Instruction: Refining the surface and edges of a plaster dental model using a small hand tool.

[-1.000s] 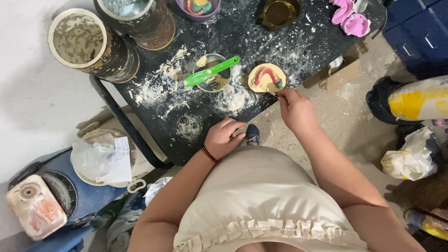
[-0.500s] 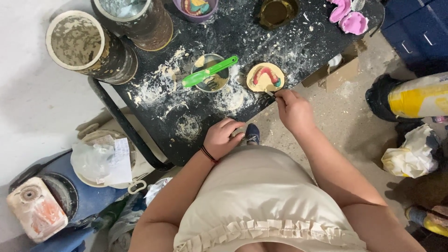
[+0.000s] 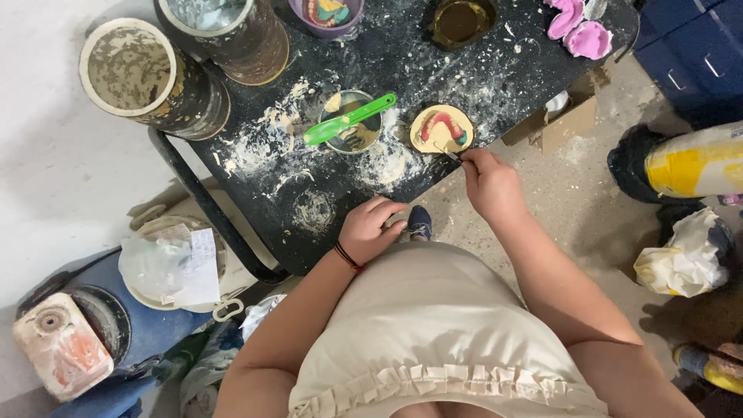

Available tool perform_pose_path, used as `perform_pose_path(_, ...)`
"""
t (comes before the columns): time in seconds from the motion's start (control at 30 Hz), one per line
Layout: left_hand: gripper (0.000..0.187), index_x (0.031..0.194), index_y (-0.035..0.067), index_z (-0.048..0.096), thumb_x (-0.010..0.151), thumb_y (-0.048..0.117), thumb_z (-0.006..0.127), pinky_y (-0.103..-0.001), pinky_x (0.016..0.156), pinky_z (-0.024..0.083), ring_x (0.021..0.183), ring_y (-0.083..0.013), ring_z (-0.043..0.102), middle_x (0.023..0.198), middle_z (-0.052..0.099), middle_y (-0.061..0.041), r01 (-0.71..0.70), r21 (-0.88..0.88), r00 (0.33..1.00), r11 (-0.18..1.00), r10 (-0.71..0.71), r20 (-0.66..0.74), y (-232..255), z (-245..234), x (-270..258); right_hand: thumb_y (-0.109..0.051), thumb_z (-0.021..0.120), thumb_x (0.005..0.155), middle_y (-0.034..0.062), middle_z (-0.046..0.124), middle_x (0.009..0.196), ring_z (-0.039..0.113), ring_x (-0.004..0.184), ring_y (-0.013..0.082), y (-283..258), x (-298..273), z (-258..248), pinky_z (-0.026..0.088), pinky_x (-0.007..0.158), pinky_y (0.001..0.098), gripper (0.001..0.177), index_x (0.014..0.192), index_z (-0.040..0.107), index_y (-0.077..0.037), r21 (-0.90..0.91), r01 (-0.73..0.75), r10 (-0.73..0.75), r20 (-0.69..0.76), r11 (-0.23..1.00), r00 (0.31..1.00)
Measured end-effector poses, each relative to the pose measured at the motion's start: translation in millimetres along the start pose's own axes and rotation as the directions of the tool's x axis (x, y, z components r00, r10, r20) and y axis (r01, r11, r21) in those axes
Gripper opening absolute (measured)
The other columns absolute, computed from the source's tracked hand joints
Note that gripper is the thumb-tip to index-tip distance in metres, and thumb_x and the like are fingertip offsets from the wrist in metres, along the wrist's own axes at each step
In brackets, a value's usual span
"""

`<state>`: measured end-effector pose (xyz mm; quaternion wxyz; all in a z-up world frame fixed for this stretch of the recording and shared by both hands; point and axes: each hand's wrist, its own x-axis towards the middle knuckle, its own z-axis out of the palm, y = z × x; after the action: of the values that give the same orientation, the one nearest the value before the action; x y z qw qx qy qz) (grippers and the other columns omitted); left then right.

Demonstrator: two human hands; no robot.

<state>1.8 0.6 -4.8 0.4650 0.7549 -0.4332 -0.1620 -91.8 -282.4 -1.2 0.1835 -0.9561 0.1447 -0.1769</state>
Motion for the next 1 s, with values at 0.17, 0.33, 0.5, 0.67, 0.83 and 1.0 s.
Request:
perform_pose_path(0.17,0.026,0.122,0.016,0.071,0.101,0.03,0.066,-0.042,0.083,0.059,0.098,-0.0299,0.071,0.103,0.07,-0.007,0.009,0.003,1.0,1.0,-0.009,0.01,-5.2,2.7,-1.1,-0.011,0.077,0.096,0.0077,0.074,0.094,0.075,0.082,0.0328,-15.2,21.1,-24.1,0.061,0.068,0.0419,0.015,0.111,0.077,-0.012,0.01,0.059,-0.059,-0.015,0.998,0.998)
perform_pose_path(0.33,0.027,0.124,0.014,0.071,0.103,0.031,0.064,-0.042,0.084,0.059,0.099,-0.0296,0.071,0.104,0.071,-0.007,0.016,-0.005,1.0,1.0,-0.016,0.02,-1.5,-0.3,-0.6,-0.021,0.082,0.09,0.005,0.072,0.099,0.074,0.088,0.029,-19.9,65.7,-40.7,0.06,0.074,0.0418,0.017,0.107,0.079,-0.017,-0.136,0.338,-0.336,0.036,0.931,0.941)
perform_pose_path(0.5,0.026,0.124,0.012,0.071,0.103,0.027,0.065,-0.043,0.083,0.06,0.101,-0.0315,0.071,0.105,0.071,-0.01,0.018,-0.031,1.0,0.999,-0.017,0.025,-1.1,-1.3,-0.5,-0.021,0.077,0.106,-0.0031,0.063,0.084,0.064,0.077,0.0194,-42.9,106.8,-58.8,0.042,0.074,0.033,0.026,0.081,0.071,-0.022,-0.318,0.606,-0.648,-0.039,0.729,0.76)
perform_pose_path(0.67,0.026,0.125,0.013,0.07,0.104,0.027,0.064,-0.042,0.082,0.061,0.1,-0.031,0.071,0.106,0.071,-0.009,0.038,-0.032,0.998,0.999,-0.037,0.044,1.6,-4.5,-1.2,-0.016,0.082,0.096,-0.0037,0.063,0.085,0.06,0.079,0.0174,-48.5,116.7,-55.3,0.038,0.081,0.035,0.019,0.082,0.072,-0.023,-0.3,0.702,-0.729,0.03,0.646,0.684)
perform_pose_path(0.83,0.026,0.124,0.013,0.07,0.104,0.027,0.064,-0.042,0.081,0.061,0.1,-0.0301,0.071,0.106,0.071,-0.009,0.032,-0.026,0.999,0.999,-0.031,0.018,-1.3,-1.0,-1.9,-0.012,0.083,0.093,-0.0034,0.061,0.081,0.056,0.075,0.0185,-50.8,120.3,-54.0,0.036,0.084,0.037,0.023,0.077,0.069,-0.021,-0.31,0.724,-0.747,0.06,0.616,0.662)
perform_pose_path(1.0,0.026,0.122,0.013,0.07,0.104,0.031,0.064,-0.042,0.079,0.061,0.097,-0.0304,0.071,0.103,0.07,-0.008,0.013,-0.005,1.0,1.0,-0.013,0.021,-3.4,-1.4,-0.7,-0.013,0.082,0.092,-0.0024,0.059,0.08,0.054,0.074,0.0182,-49.9,125.6,-56.9,0.036,0.089,0.0406,0.02,0.078,0.071,-0.021,-0.316,0.729,-0.749,0.08,0.607,0.658)
